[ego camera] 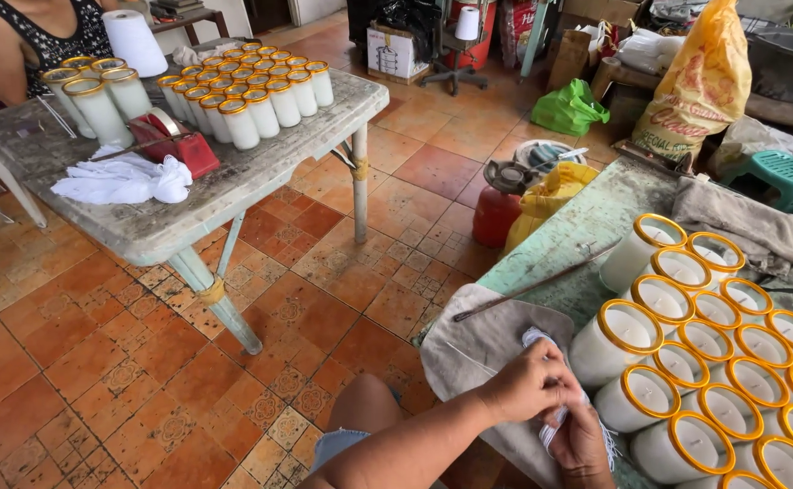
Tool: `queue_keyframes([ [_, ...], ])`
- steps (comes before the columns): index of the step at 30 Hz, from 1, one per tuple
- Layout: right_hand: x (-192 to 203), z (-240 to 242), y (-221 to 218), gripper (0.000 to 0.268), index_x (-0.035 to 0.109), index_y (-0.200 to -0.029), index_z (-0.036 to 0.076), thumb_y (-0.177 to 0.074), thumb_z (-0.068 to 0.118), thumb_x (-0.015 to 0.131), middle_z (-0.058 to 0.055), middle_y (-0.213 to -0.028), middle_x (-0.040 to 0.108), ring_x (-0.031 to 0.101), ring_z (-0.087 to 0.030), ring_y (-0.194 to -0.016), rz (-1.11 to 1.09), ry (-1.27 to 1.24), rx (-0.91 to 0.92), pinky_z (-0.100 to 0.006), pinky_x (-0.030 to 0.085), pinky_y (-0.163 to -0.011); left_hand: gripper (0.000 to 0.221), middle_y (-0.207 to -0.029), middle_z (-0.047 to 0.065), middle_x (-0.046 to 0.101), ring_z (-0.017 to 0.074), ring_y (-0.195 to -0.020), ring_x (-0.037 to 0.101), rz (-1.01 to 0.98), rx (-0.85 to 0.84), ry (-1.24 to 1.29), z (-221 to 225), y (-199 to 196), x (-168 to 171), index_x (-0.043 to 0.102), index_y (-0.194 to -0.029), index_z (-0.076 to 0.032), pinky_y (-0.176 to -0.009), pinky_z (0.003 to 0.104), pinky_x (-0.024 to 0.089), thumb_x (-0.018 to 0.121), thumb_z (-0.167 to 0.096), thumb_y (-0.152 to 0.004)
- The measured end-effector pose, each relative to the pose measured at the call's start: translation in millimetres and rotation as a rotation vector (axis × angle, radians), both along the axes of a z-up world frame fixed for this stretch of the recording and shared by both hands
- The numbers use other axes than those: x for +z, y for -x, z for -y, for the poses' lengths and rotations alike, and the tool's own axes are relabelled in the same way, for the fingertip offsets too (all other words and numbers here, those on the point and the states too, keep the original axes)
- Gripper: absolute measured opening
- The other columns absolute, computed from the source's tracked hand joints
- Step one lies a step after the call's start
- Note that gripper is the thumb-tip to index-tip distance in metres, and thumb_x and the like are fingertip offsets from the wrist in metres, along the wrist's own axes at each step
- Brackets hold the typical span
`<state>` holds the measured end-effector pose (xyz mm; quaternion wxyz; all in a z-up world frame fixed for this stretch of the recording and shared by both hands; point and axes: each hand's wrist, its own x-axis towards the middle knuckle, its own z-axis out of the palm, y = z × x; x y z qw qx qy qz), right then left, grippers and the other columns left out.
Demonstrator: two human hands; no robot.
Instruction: Untangling and separating a bundle of white candle wicks on a cloth-covered surface.
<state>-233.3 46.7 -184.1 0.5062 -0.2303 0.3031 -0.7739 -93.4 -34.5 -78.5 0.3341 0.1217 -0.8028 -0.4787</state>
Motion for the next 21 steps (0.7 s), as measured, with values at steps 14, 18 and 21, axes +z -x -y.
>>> queue_keyframes([
  [14,12.1,-4.1,-13.6,0.003,0.062,-0.095,0.007,-0.095,0.010,0.060,-0.009,-0.083,0.057,0.050,-0.014,-0.066,-0.096,0.140,-0.143,-0.024,0.039,-0.048,0.003,-0.104,0.011,0.051,0.0306,-0.094,0.062,-0.012,0.343,0.353,-12.5,-6.9,-1.0,0.068,-0.088,-0.005,-0.073,0.044,0.056,0.067,-0.007,-0.090],
  [18,19.9,-4.2,-21.4,0.004,0.063,-0.098,0.004,-0.095,0.005,0.060,-0.009,-0.092,0.058,0.050,-0.013,-0.066,-0.224,0.214,-0.212,-0.023,0.039,-0.049,0.007,-0.097,0.012,0.052,0.0310,-0.089,0.059,-0.026,0.386,0.588,-11.7,-13.1,6.3,0.064,-0.083,-0.004,-0.073,0.041,0.054,0.066,-0.004,-0.090],
  [21,17.4,-1.9,-21.3,0.005,0.060,-0.098,0.007,-0.097,0.011,0.061,-0.006,-0.093,0.060,0.049,-0.010,-0.067,-0.249,0.104,-0.251,-0.022,0.037,-0.047,0.004,-0.094,0.010,0.050,0.0292,-0.086,0.059,-0.025,0.394,0.588,-10.6,-14.7,5.9,0.062,-0.083,-0.006,-0.068,0.039,0.053,0.065,-0.004,-0.083],
])
